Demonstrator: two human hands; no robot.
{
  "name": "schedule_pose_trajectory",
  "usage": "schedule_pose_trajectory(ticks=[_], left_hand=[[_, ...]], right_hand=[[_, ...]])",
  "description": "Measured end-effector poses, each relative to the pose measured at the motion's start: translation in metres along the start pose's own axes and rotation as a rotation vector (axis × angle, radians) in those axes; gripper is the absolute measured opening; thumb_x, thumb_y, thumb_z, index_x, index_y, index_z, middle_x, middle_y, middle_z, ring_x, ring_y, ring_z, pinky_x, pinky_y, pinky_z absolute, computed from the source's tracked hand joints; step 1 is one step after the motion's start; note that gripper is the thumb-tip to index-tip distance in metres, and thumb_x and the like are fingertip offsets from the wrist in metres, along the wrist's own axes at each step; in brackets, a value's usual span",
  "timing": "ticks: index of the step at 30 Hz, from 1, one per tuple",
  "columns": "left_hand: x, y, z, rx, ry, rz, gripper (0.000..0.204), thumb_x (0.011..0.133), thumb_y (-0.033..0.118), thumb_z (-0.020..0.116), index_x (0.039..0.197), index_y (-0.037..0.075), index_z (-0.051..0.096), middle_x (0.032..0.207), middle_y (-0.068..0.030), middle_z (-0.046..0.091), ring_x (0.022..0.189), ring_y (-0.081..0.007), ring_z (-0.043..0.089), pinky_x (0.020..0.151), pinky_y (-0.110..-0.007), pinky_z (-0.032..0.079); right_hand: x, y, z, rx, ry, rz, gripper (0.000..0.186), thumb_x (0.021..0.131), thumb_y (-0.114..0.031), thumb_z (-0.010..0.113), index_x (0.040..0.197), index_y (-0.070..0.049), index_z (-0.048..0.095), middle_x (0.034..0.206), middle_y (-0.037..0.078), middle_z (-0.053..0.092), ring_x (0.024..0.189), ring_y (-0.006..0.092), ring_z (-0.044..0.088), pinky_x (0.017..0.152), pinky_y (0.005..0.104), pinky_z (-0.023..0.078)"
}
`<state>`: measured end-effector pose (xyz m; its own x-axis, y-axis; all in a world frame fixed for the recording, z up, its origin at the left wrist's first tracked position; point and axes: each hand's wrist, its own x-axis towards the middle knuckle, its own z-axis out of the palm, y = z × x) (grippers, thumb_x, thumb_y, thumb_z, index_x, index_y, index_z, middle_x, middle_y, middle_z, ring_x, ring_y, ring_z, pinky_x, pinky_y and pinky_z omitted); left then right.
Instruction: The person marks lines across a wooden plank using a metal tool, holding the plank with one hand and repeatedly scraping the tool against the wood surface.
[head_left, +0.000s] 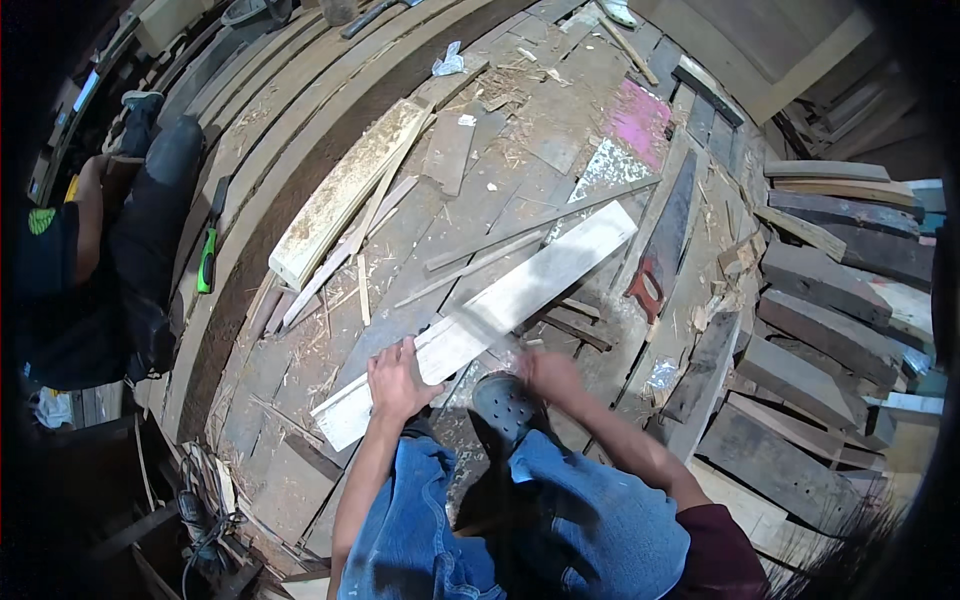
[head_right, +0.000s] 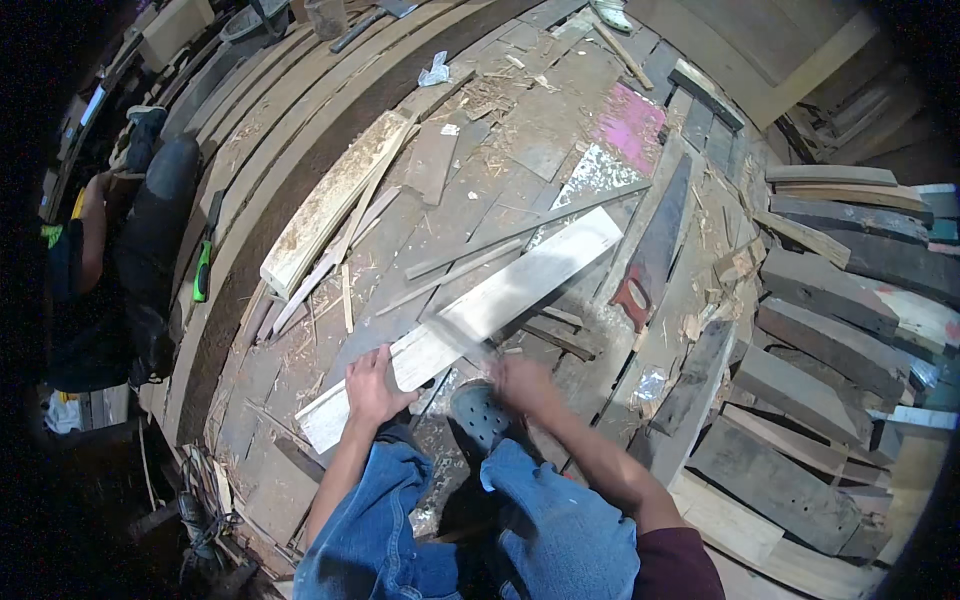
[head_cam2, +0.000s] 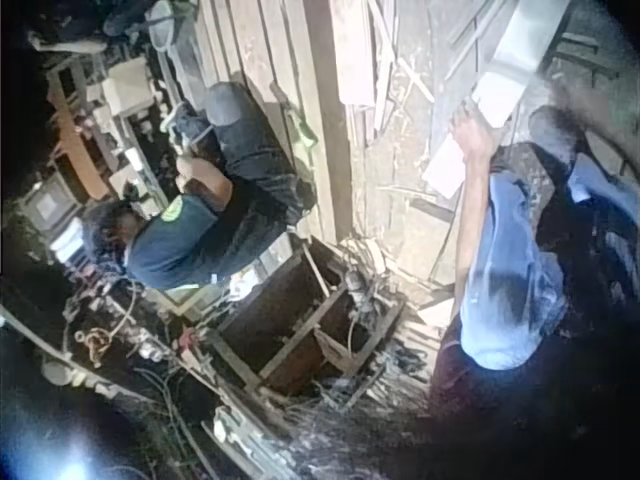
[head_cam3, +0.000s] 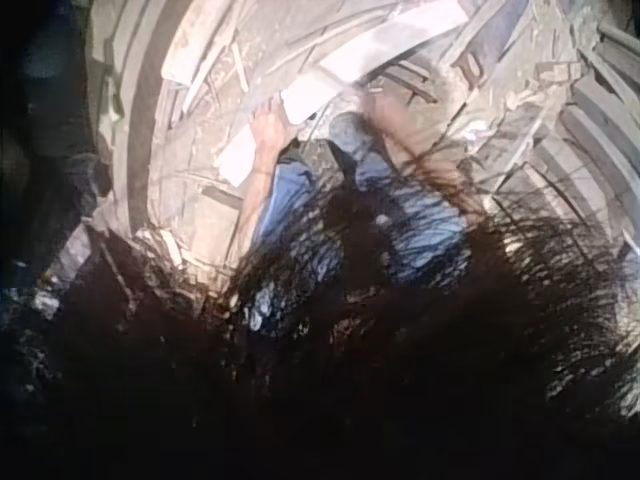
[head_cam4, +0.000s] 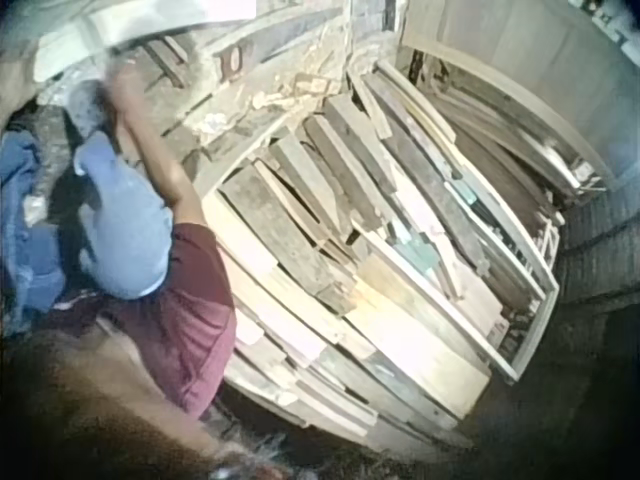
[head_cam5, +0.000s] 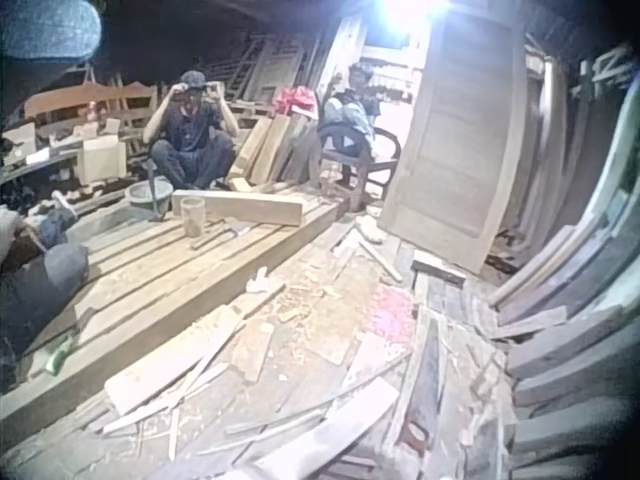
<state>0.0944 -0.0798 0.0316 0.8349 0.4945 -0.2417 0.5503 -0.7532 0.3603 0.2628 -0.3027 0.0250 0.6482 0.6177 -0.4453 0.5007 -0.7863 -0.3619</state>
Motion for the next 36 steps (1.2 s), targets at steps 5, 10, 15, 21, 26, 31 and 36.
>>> schedule_pose_trajectory(ticks=[5,10,15,21,26,31,36], left_hand=[[0.005,0.009,0.000,-0.050,0.043,0.018,0.097,0.049,0.037,0.087,0.132,0.004,0.050,0.118,-0.0179,0.060,0.112,-0.0323,0.056,0.097,-0.046,0.038],[0.002,0.003,0.000,-0.011,0.014,-0.009,0.095,0.050,0.037,0.088,0.130,0.004,0.051,0.116,-0.0184,0.060,0.111,-0.0322,0.056,0.096,-0.045,0.039],[0.002,0.000,0.000,-0.015,0.035,0.000,0.094,0.050,0.039,0.088,0.129,0.004,0.051,0.114,-0.0180,0.061,0.110,-0.0312,0.057,0.096,-0.045,0.038],[0.007,0.016,-0.007,-0.003,0.022,0.017,0.090,0.051,0.035,0.088,0.126,0.002,0.052,0.111,-0.0163,0.062,0.107,-0.0311,0.058,0.095,-0.047,0.038],[0.005,0.000,-0.003,-0.033,-0.026,-0.031,0.097,0.049,0.040,0.088,0.131,0.003,0.051,0.115,-0.0182,0.061,0.110,-0.0307,0.058,0.095,-0.045,0.039],[0.007,0.011,-0.001,0.029,0.002,0.025,0.099,0.048,0.039,0.087,0.132,0.003,0.050,0.115,-0.0183,0.061,0.108,-0.0308,0.059,0.093,-0.046,0.040],[0.007,0.013,-0.009,0.034,-0.029,-0.006,0.092,0.053,0.038,0.086,0.130,0.004,0.051,0.114,-0.0183,0.061,0.113,-0.0309,0.057,0.098,-0.048,0.037]], right_hand=[[0.038,0.096,-0.075,0.041,0.356,0.355,0.053,0.101,-0.047,0.036,0.105,-0.003,0.065,0.084,0.026,0.067,0.081,0.0479,0.063,0.066,0.0558,0.050],[0.000,0.000,0.002,0.213,0.157,0.103,0.048,0.099,-0.042,0.044,0.103,0.002,0.063,0.079,0.030,0.064,0.077,0.0501,0.063,0.071,0.0576,0.050],[-0.007,0.027,-0.006,0.072,0.165,0.026,0.054,0.099,-0.046,0.043,0.093,0.003,0.063,0.070,0.029,0.063,0.065,0.0490,0.062,0.063,0.0553,0.051],[0.019,0.067,-0.016,0.218,0.470,0.293,0.052,0.101,-0.042,0.038,0.099,0.004,0.063,0.072,0.029,0.062,0.072,0.0483,0.062,0.066,0.0556,0.049],[-0.024,-0.014,0.023,0.082,-0.041,-0.107,0.052,0.098,-0.051,0.042,0.099,-0.001,0.057,0.073,0.028,0.064,0.070,0.0476,0.064,0.064,0.0573,0.050],[0.011,0.080,-0.048,0.149,0.382,0.218,0.054,0.100,-0.048,0.039,0.099,0.002,0.059,0.071,0.027,0.063,0.072,0.0479,0.063,0.063,0.0556,0.050],[0.005,0.021,0.018,0.264,0.286,0.182,0.046,0.099,-0.042,0.044,0.101,0.001,0.061,0.080,0.028,0.064,0.078,0.0488,0.063,0.069,0.0565,0.050]])
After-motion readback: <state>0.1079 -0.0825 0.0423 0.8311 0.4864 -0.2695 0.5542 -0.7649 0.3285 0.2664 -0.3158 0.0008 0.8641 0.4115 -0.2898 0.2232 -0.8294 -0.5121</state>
